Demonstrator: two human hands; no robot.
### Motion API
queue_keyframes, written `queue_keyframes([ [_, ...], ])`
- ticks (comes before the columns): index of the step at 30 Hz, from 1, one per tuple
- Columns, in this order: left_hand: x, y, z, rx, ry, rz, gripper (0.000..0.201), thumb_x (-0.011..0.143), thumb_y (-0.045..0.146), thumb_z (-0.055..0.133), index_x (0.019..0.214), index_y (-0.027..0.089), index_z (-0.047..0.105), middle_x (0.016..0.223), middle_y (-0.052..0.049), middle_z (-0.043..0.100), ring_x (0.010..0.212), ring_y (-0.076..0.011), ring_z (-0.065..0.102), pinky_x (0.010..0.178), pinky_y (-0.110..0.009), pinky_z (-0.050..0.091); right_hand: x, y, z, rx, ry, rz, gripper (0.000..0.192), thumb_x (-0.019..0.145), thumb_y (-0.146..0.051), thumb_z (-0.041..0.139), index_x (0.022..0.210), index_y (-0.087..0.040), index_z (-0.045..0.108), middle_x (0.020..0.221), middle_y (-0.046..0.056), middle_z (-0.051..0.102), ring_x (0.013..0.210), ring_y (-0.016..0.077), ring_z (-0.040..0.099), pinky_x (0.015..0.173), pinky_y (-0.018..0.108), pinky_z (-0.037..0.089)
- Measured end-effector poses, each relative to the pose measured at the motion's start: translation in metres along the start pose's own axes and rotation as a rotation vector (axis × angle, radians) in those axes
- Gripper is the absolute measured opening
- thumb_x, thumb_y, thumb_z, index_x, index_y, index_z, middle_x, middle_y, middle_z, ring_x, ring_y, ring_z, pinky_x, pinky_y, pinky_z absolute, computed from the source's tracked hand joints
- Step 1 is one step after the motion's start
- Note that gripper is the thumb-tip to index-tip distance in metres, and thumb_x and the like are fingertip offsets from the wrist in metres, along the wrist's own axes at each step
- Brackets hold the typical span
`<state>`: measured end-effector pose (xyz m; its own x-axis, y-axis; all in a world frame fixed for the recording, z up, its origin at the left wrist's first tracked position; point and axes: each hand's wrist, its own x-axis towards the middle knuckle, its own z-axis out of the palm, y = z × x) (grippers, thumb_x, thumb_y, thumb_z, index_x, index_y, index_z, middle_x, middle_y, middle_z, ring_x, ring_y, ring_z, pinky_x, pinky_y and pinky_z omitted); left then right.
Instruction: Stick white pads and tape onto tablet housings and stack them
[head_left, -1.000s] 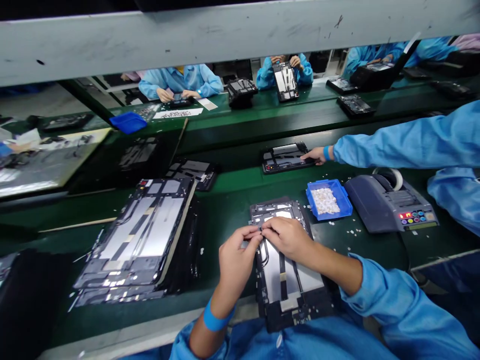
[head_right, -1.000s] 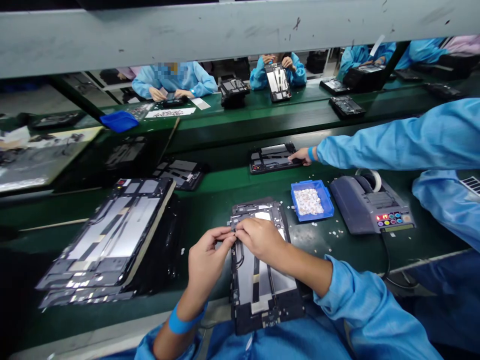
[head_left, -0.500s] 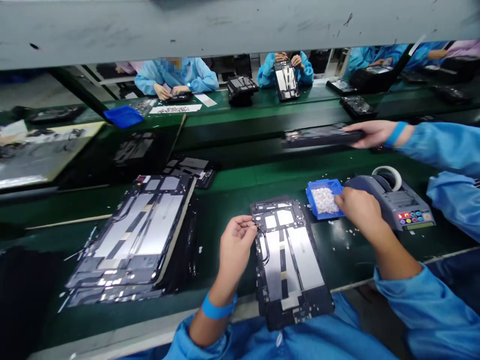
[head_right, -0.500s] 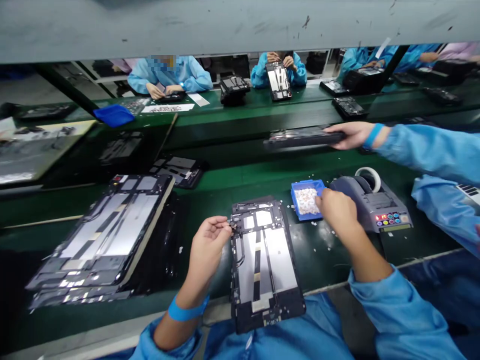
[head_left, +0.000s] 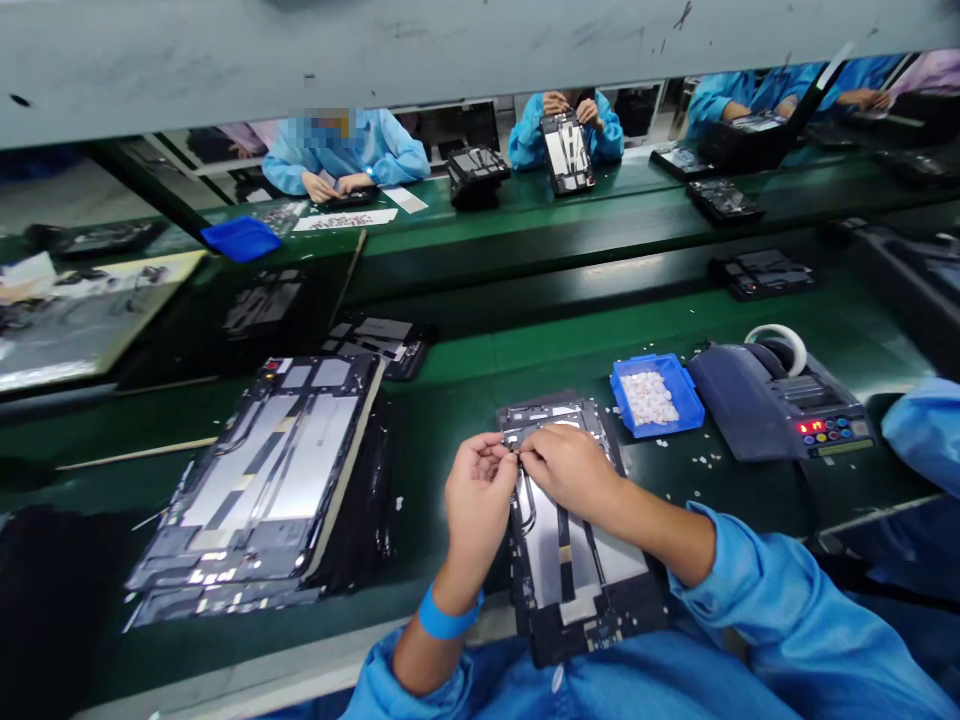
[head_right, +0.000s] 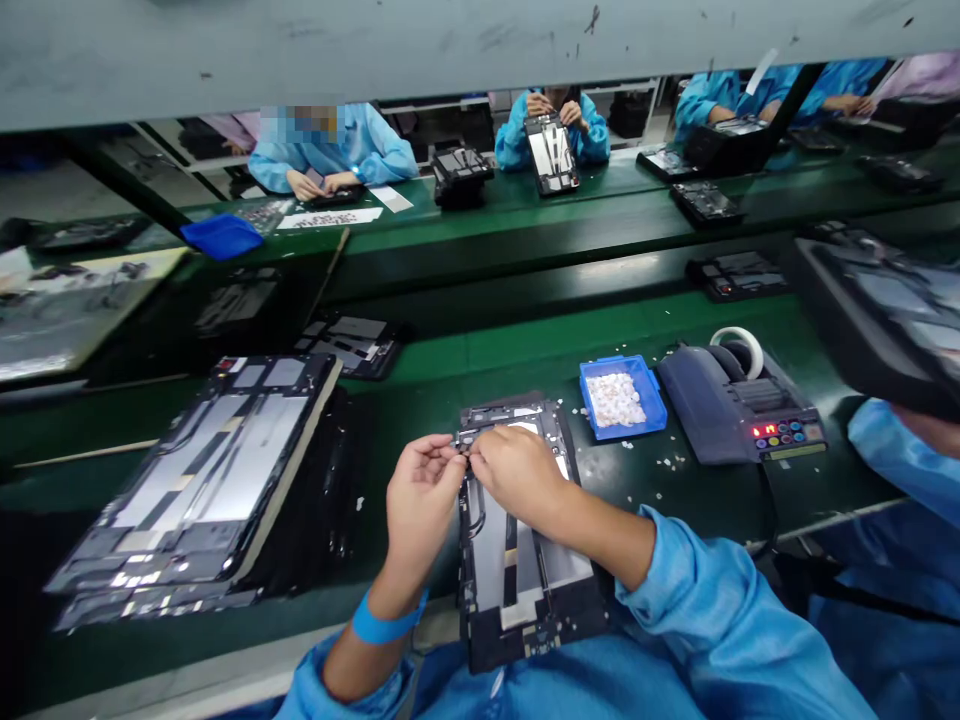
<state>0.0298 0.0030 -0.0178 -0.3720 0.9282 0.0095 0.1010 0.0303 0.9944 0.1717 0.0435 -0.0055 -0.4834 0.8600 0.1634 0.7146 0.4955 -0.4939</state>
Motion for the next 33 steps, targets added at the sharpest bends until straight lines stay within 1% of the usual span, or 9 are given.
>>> queue_keyframes([
  [5, -0.003, -0.006, -0.001, 0.091, 0.011, 0.086, 0.029, 0.082, 0.023, 0.07, 0.11, 0.019, 0.063, 0.088, -0.001, 0.067, 0.084, -0.0154, 0.07, 0.081, -0.029, 0.057, 0.001, 0.002, 0.003, -0.045, 0.052, -0.005, 0.013, 0.092, -0.016, 0.061, 0.082, -0.019, 0.069, 0.086, 0.007, 0.073, 0.081, 0.0207, 0.065, 0.077, 0.03, 0.045],
  [10, 0.0, -0.001, -0.002, -0.014, -0.056, 0.049, 0.03, 0.081, 0.021, 0.07, 0.109, 0.019, 0.06, 0.084, 0.0, 0.065, 0.079, -0.0137, 0.068, 0.075, -0.026, 0.057, 0.012, -0.003, 0.007, 0.018, 0.055, -0.038, 0.013, 0.082, -0.01, 0.06, 0.076, -0.02, 0.064, 0.078, 0.005, 0.068, 0.076, 0.0192, 0.059, 0.072, 0.028, 0.04],
  [14, 0.006, 0.001, -0.004, -0.115, -0.088, -0.006, 0.033, 0.08, 0.021, 0.072, 0.11, 0.019, 0.057, 0.081, 0.002, 0.062, 0.075, -0.0118, 0.065, 0.071, -0.023, 0.055, 0.01, 0.021, -0.015, 0.044, 0.097, -0.025, 0.014, 0.077, -0.008, 0.056, 0.071, -0.021, 0.059, 0.074, 0.003, 0.065, 0.073, 0.0178, 0.056, 0.069, 0.028, 0.036],
  [18, 0.009, 0.0, -0.007, -0.178, -0.101, -0.05, 0.034, 0.08, 0.021, 0.073, 0.11, 0.019, 0.058, 0.08, 0.003, 0.06, 0.072, -0.0105, 0.062, 0.069, -0.022, 0.053, -0.013, 0.086, -0.067, -0.132, 0.186, 0.268, 0.012, 0.081, -0.016, 0.056, 0.07, -0.02, 0.06, 0.075, 0.005, 0.066, 0.073, 0.0189, 0.058, 0.067, 0.028, 0.035],
  [20, 0.008, 0.001, -0.01, -0.189, -0.113, -0.067, 0.036, 0.079, 0.022, 0.074, 0.111, 0.019, 0.059, 0.082, 0.003, 0.062, 0.073, -0.0113, 0.064, 0.07, -0.023, 0.054, -0.024, 0.112, -0.091, -0.29, 0.136, 0.513, 0.019, 0.086, -0.022, 0.056, 0.068, -0.02, 0.062, 0.072, 0.007, 0.067, 0.071, 0.0214, 0.06, 0.064, 0.03, 0.033],
  [22, 0.007, 0.003, -0.015, -0.169, -0.115, -0.07, 0.037, 0.08, 0.026, 0.075, 0.114, 0.019, 0.06, 0.087, 0.0, 0.065, 0.079, -0.0139, 0.068, 0.074, -0.026, 0.056, -0.03, 0.118, -0.103, -0.317, 0.079, 0.602, 0.022, 0.089, -0.024, 0.054, 0.073, -0.019, 0.067, 0.075, 0.009, 0.071, 0.073, 0.0228, 0.063, 0.064, 0.03, 0.034],
  [25, 0.006, 0.002, -0.029, -0.06, -0.041, -0.001, 0.033, 0.088, 0.033, 0.07, 0.116, 0.019, 0.063, 0.093, -0.004, 0.07, 0.083, -0.017, 0.071, 0.078, -0.031, 0.059, -0.021, 0.088, -0.095, -0.069, 0.046, 0.404, 0.019, 0.091, -0.02, 0.054, 0.09, -0.02, 0.072, 0.088, 0.005, 0.076, 0.08, 0.0194, 0.068, 0.069, 0.027, 0.04],
  [28, 0.011, -0.004, -0.043, 0.206, 0.02, 0.17, 0.024, 0.092, 0.032, 0.065, 0.112, 0.02, 0.068, 0.098, -0.006, 0.072, 0.086, -0.0188, 0.071, 0.079, -0.033, 0.058, 0.004, 0.039, -0.071, 0.104, -0.042, 0.214, 0.019, 0.093, -0.022, 0.056, 0.086, -0.021, 0.074, 0.085, 0.002, 0.077, 0.076, 0.0168, 0.068, 0.067, 0.025, 0.041],
  [33, 0.017, -0.02, -0.048, 0.561, -0.141, 0.495, 0.023, 0.099, 0.024, 0.055, 0.112, 0.022, 0.074, 0.108, -0.008, 0.074, 0.102, -0.0232, 0.07, 0.093, -0.038, 0.056, 0.045, 0.002, -0.038, -0.008, -0.203, 0.186, 0.031, 0.093, -0.031, 0.06, 0.067, -0.02, 0.072, 0.069, 0.005, 0.073, 0.064, 0.0172, 0.063, 0.059, 0.027, 0.034],
])
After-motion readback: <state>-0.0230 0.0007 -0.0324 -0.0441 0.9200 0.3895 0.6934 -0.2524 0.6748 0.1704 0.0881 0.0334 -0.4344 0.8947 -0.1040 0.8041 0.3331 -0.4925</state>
